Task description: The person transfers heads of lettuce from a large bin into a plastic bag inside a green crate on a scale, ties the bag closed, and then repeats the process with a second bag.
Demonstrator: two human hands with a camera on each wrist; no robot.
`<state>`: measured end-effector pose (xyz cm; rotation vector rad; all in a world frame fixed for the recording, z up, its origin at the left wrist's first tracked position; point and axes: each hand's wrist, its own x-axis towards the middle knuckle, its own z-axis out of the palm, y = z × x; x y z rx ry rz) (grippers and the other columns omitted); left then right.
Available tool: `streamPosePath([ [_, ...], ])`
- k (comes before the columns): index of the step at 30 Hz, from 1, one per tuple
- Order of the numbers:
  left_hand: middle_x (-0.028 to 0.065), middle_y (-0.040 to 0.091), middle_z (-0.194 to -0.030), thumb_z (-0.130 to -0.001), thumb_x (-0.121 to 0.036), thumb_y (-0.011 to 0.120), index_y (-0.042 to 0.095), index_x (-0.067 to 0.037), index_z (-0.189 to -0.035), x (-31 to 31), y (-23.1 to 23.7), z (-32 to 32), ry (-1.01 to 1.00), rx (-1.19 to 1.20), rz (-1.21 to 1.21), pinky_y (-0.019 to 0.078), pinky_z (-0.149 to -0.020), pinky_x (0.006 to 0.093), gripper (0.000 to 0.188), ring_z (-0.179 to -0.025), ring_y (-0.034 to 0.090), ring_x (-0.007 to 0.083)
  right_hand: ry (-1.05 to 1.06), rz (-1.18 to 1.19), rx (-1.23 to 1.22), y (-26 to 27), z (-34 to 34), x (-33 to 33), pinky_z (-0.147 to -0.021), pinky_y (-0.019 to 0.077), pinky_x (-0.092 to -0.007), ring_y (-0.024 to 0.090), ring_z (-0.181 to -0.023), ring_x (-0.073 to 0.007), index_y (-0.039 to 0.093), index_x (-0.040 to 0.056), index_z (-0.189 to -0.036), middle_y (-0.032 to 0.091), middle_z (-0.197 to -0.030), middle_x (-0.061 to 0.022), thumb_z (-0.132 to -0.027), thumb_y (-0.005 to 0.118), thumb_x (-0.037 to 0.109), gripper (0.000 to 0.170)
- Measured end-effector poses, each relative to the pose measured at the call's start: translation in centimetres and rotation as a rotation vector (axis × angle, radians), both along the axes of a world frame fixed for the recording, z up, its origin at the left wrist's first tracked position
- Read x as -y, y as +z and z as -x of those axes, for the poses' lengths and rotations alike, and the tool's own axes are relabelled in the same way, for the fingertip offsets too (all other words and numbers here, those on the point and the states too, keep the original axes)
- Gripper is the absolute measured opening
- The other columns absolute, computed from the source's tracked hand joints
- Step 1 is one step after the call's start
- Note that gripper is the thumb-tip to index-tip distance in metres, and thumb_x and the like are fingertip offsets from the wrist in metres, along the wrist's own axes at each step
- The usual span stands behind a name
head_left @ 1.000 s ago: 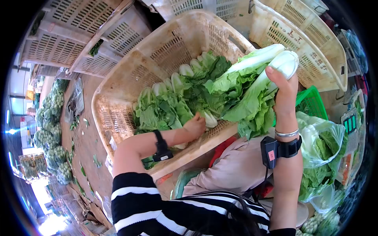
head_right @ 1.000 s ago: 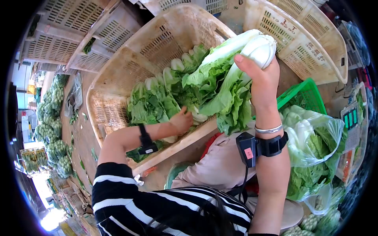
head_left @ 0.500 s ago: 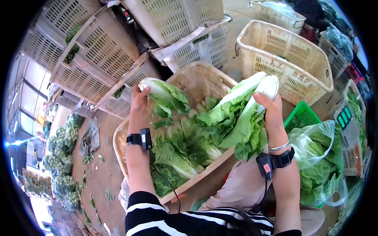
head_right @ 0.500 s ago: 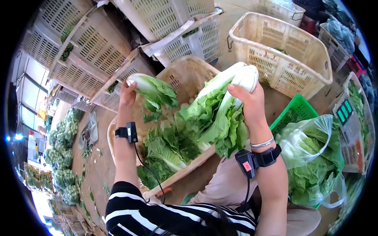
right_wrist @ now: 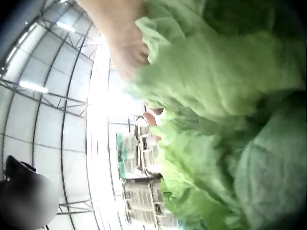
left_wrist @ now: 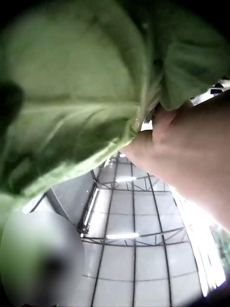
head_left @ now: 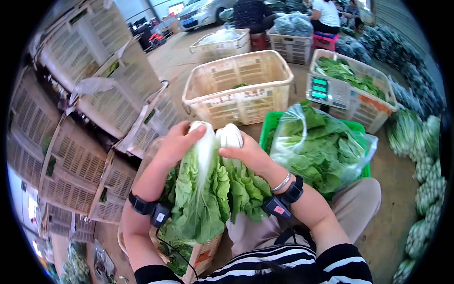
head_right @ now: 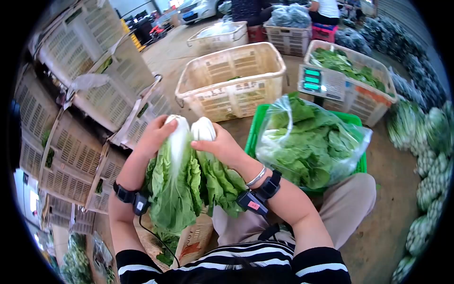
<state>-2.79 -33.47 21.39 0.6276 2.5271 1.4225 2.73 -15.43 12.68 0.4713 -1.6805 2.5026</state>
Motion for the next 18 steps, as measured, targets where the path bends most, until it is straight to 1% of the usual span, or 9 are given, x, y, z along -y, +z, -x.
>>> streamPosePath([
  [3,0.0141,0.062,-0.093,-0.090,-0.047,0.043,0.056,0.007,-0.104,-5.1,-2.4,-0.2,-0.089,-0.026,0.252,0.0436,-0.079,0.0320,0.058,-0.086,0.056,0.0190,-0.057,0.025,0.216,-3.1,-2.4,-4.2,-0.077,0.0438,-0.0248,0.053,-0.084,-0.0097,0.054,-0.0002,-0.107,0.058,-0.095,-0.0023,-0.076,0.070,0.023,0.041],
  [6,0.0188,0.053,-0.116,-0.095,-0.049,0.027,0.047,0.006,-0.119,-9.0,-2.3,-2.6,-0.494,0.163,0.269,0.0341,-0.095,0.0302,0.063,-0.109,0.047,0.0196,-0.182,-0.015,0.232,-6.7,-4.6,-6.8,-0.076,0.0441,-0.0251,0.054,-0.084,-0.0100,0.056,0.0003,-0.106,0.059,-0.096,-0.0027,-0.080,0.066,0.024,0.036],
  [7,0.0119,0.047,-0.126,-0.095,-0.046,0.029,0.035,0.005,-0.130,-9.9,-1.7,-3.0,-0.529,0.291,0.351,0.0310,-0.098,0.0273,0.062,-0.115,0.042,0.0174,-0.200,-0.019,0.239,-7.6,-5.3,-7.7,-0.076,0.0440,-0.0252,0.054,-0.085,-0.0102,0.056,0.0004,-0.106,0.059,-0.097,-0.0026,-0.081,0.066,0.023,0.036],
  [9,0.0242,0.034,-0.135,-0.090,-0.053,0.036,0.022,0.009,-0.134,-10.1,-3.7,-0.9,-0.716,0.090,0.609,0.0274,-0.103,0.0306,0.077,-0.123,0.037,0.0271,-0.172,0.075,0.242,-9.7,-6.2,-8.6,-0.080,0.0435,-0.0257,0.054,-0.088,-0.0106,0.055,0.0010,-0.108,0.059,-0.099,-0.0024,-0.082,0.064,0.022,0.035],
  [10,0.0200,0.041,-0.131,-0.089,-0.044,0.046,0.011,0.003,-0.139,-11.1,-2.6,-1.8,-0.765,0.090,0.781,0.0305,-0.100,0.0299,0.077,-0.119,0.040,0.0200,-0.121,0.108,0.257,-9.3,-7.1,-9.1,-0.081,0.0433,-0.0261,0.054,-0.089,-0.0111,0.054,0.0011,-0.110,0.059,-0.101,-0.0026,-0.083,0.063,0.022,0.035],
  [11,0.0286,0.033,-0.134,-0.087,-0.046,0.049,0.010,0.009,-0.136,-12.6,-1.3,-2.9,-0.844,0.095,0.921,0.0302,-0.102,0.0322,0.083,-0.124,0.038,0.0299,-0.086,0.141,0.274,-9.1,-8.2,-10.0,-0.083,0.0431,-0.0266,0.054,-0.091,-0.0116,0.054,0.0011,-0.112,0.059,-0.102,-0.0029,-0.084,0.061,0.021,0.035],
  [13,0.0280,0.039,-0.130,-0.086,-0.041,0.054,0.010,0.008,-0.137,-12.3,-4.5,-2.9,-0.858,0.030,0.578,0.0331,-0.099,0.0332,0.083,-0.119,0.044,0.0287,-0.170,0.074,0.239,-10.4,-9.1,-10.4,-0.085,0.0426,-0.0272,0.053,-0.093,-0.0115,0.054,0.0011,-0.114,0.058,-0.105,-0.0023,-0.086,0.059,0.024,0.036],
  [15,0.0234,0.047,-0.125,-0.084,-0.038,0.056,0.010,0.002,-0.139,-12.3,-6.1,-4.1,-0.632,-0.038,0.484,0.0366,-0.096,0.0338,0.083,-0.111,0.050,0.0253,-0.154,0.152,0.384,-9.8,-10.5,-11.2,-0.084,0.0421,-0.0256,0.051,-0.095,-0.0099,0.054,0.0020,-0.115,0.057,-0.108,-0.0026,-0.087,0.059,0.030,0.040],
  [18,0.0170,0.053,-0.118,-0.081,-0.038,0.059,0.026,-0.002,-0.136,-11.1,-8.8,-6.3,-0.498,0.075,0.213,0.0404,-0.091,0.0320,0.074,-0.103,0.053,0.0202,-0.165,0.203,0.217,-9.1,-12.0,-11.6,-0.087,0.0413,-0.0256,0.051,-0.099,-0.0115,0.043,-0.0010,-0.124,0.055,-0.109,-0.0050,-0.082,0.065,0.027,0.055],
])
